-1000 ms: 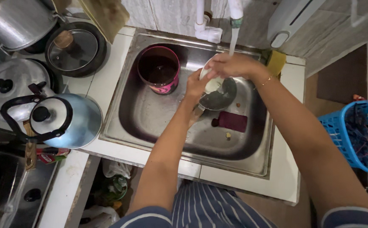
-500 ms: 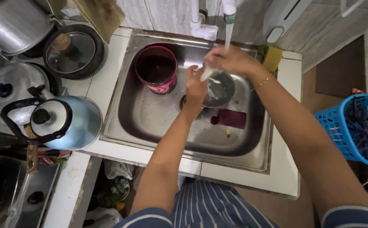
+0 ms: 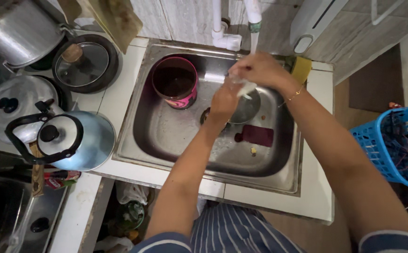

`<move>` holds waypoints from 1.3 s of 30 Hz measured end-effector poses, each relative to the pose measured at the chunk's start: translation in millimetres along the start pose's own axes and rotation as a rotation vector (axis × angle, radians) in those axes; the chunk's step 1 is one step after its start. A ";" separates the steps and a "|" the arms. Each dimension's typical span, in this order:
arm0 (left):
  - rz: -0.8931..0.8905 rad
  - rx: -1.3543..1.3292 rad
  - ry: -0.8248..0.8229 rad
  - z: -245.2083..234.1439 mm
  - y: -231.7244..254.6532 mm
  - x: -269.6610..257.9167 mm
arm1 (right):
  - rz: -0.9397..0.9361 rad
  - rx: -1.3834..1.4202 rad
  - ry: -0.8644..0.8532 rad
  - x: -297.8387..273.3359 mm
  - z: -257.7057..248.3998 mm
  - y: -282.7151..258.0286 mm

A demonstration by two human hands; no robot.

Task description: The person removes the lid from a blender jar, pours the blended green mixture into a glass, then rinses the blender jar and lid at the sink and places them on a dish rack. They unplug the blender base, reattach the lid, and arrange glasses of prepared drinks on the counter.

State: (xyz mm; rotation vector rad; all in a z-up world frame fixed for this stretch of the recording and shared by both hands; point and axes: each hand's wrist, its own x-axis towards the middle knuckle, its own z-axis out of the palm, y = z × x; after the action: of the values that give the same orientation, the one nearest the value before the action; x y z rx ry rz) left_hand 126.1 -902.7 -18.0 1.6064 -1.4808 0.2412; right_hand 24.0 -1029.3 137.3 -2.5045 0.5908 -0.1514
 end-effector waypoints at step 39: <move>0.436 0.003 0.193 -155.8 52.1 46.6 | -0.078 0.594 0.356 -38.1 42.6 -39.4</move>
State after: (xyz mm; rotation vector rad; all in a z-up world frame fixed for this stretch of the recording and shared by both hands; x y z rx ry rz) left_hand 158.0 -817.6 126.5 1.2080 -1.6617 0.6256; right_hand 14.5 -961.9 123.7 -1.9285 0.4935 -0.7043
